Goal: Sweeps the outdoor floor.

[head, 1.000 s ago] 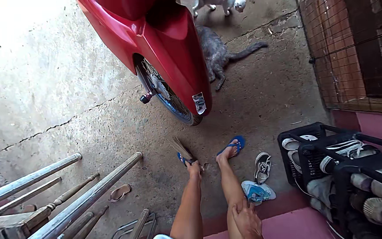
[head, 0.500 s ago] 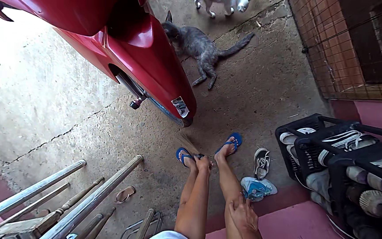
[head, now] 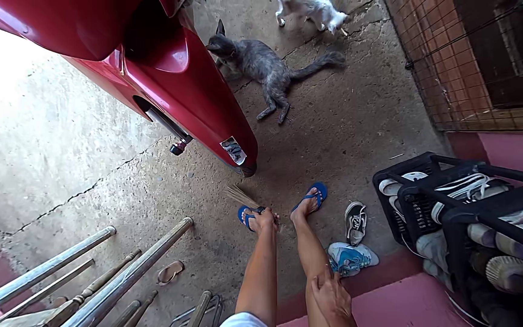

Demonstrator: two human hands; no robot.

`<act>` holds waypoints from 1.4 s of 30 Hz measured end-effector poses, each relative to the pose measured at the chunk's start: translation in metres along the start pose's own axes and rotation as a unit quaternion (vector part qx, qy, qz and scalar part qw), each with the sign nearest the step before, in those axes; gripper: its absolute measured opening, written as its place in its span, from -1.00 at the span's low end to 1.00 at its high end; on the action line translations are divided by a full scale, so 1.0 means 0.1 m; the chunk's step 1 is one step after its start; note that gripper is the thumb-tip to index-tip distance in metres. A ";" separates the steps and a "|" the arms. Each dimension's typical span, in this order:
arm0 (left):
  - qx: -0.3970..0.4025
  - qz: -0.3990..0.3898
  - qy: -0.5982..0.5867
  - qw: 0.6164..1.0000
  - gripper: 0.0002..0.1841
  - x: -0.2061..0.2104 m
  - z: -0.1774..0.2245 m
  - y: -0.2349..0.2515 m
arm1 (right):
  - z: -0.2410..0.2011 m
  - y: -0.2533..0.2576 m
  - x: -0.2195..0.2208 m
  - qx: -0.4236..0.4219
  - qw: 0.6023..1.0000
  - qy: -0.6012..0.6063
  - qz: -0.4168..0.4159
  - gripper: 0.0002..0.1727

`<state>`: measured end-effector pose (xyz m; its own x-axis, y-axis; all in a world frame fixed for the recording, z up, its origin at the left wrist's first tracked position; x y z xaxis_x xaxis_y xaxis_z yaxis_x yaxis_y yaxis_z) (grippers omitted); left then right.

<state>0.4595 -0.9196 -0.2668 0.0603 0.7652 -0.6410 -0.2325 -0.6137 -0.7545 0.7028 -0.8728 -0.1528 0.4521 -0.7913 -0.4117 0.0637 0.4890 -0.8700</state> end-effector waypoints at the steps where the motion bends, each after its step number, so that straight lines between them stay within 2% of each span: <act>1: 0.006 -0.024 0.023 0.999 -0.21 0.28 0.09 -0.12 | 0.02 0.01 0.01 -0.001 1.000 0.000 0.003 -0.22; 4: 0.066 -0.138 0.143 0.978 -0.13 0.92 0.05 -0.71 | 0.05 0.03 0.01 0.003 1.000 0.000 -0.001 -0.22; 7: 0.130 -0.207 0.213 0.946 -0.11 0.80 -0.12 -1.12 | 0.04 0.02 -0.02 -0.001 1.000 0.005 -0.008 -0.21; 9: 0.156 -0.200 0.224 0.941 -0.10 0.57 -0.13 -1.14 | 0.04 0.04 -0.04 -0.002 1.000 0.008 -0.006 -0.21; 11: 0.172 -0.156 0.188 0.954 -0.11 0.46 0.01 -1.02 | 0.05 0.05 -0.02 -0.003 1.000 0.013 -0.004 -0.20; 14: 0.156 -0.094 0.134 0.974 -0.10 0.72 0.29 -0.72 | 0.08 0.05 0.01 -0.001 1.000 0.015 -0.004 -0.22; 16: 0.170 -0.125 0.209 0.955 -0.12 1.06 0.37 -0.73 | 0.07 0.05 0.03 -0.001 1.000 0.015 -0.004 -0.22; 18: 0.198 -0.200 0.313 0.907 -0.14 1.27 0.31 -0.99 | 0.08 0.05 0.04 -0.004 1.000 0.015 -0.006 -0.22; 20: 0.226 -0.254 0.354 0.871 -0.14 1.15 0.17 -1.20 | 0.08 0.02 0.06 -0.002 1.000 0.013 -0.020 -0.22; 23: 0.250 -0.273 0.369 0.852 -0.12 0.54 -0.12 -1.28 | 0.07 0.03 0.02 0.003 0.999 0.014 -0.031 -0.22; 26: 0.210 -0.232 0.409 0.857 -0.23 -0.28 -0.48 -1.04 | 0.05 0.03 -0.01 0.003 0.999 0.012 -0.034 -0.22; 28: 0.120 -0.181 0.374 0.902 -0.36 -0.74 -0.67 -0.85 | 0.05 0.02 -0.03 -0.002 0.999 0.011 -0.033 -0.23; 30: 0.029 -0.117 0.279 0.953 -0.51 -0.95 -0.84 -0.68 | 0.05 0.03 -0.02 -0.004 0.999 0.007 -0.031 -0.23; 32: -0.050 -0.064 0.166 0.983 -0.65 -0.83 -0.97 -0.48 | 0.05 0.02 -0.01 -0.006 1.000 -0.001 -0.028 -0.24; 34: -0.087 -0.058 0.121 0.987 -0.69 -0.42 -0.97 -0.43 | 0.06 0.03 0.01 -0.005 1.000 -0.008 -0.023 -0.24; 37: -0.080 -0.166 0.170 0.968 -0.61 0.25 -0.92 -0.89 | 0.06 0.05 0.04 -0.002 1.000 -0.005 -0.018 -0.23; 39: -0.059 -0.217 0.198 0.954 -0.62 0.26 -0.95 -1.16 | 0.08 0.02 0.06 0.000 1.000 -0.003 -0.024 -0.23; 42: -0.042 -0.229 0.186 0.955 -0.51 -0.13 -0.96 -1.24 | 0.07 0.03 0.05 -0.003 1.000 0.000 -0.016 -0.23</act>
<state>0.5810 -0.8727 -0.1785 0.4809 0.8444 -0.2361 -0.0220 -0.2576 -0.9660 0.7111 -0.8730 -0.1554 0.4504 -0.8060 -0.3840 0.0720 0.4615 -0.8842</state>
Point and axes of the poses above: each hand's wrist, its own y-axis towards the middle knuckle, its own x-axis out of the palm, z = x × y, the point moved 7 cm from there along y, towards the middle knuckle, and after that the axes turned 14 degrees about z, right-handed, at the moved point
